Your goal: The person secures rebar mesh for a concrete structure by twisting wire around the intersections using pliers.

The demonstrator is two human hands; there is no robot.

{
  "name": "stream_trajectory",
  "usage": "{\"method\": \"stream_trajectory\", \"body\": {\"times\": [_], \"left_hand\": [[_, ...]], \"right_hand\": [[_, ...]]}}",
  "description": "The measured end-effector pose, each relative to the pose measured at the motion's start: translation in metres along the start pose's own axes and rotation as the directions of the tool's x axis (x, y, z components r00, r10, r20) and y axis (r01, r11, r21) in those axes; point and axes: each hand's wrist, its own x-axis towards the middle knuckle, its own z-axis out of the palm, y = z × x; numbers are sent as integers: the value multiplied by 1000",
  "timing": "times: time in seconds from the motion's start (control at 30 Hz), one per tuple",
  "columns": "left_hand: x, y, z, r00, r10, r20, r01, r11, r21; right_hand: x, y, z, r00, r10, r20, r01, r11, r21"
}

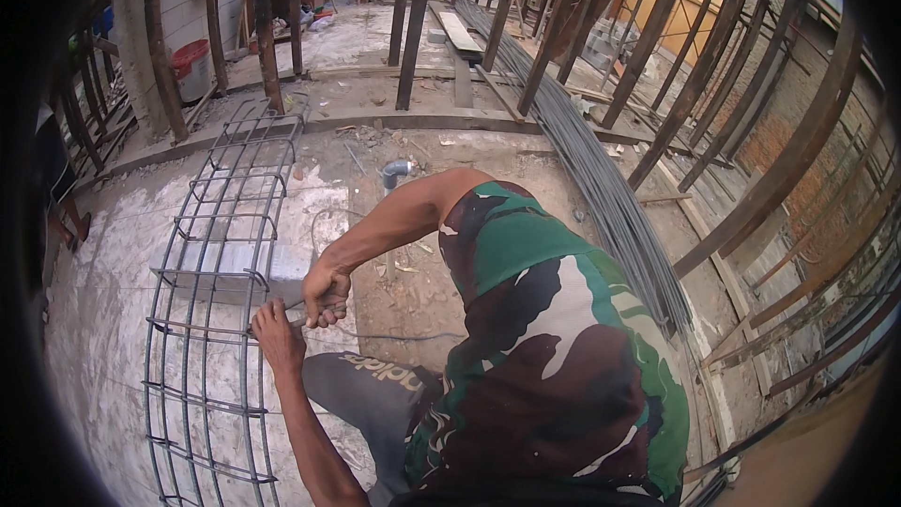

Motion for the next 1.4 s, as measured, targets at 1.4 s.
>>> {"method": "stream_trajectory", "body": {"times": [1.4], "left_hand": [[-1, -2, -4, 804, 81, 589, 38, 982, -186]], "right_hand": [[23, 56, 21, 787, -315, -531, -118, 767, -631]]}}
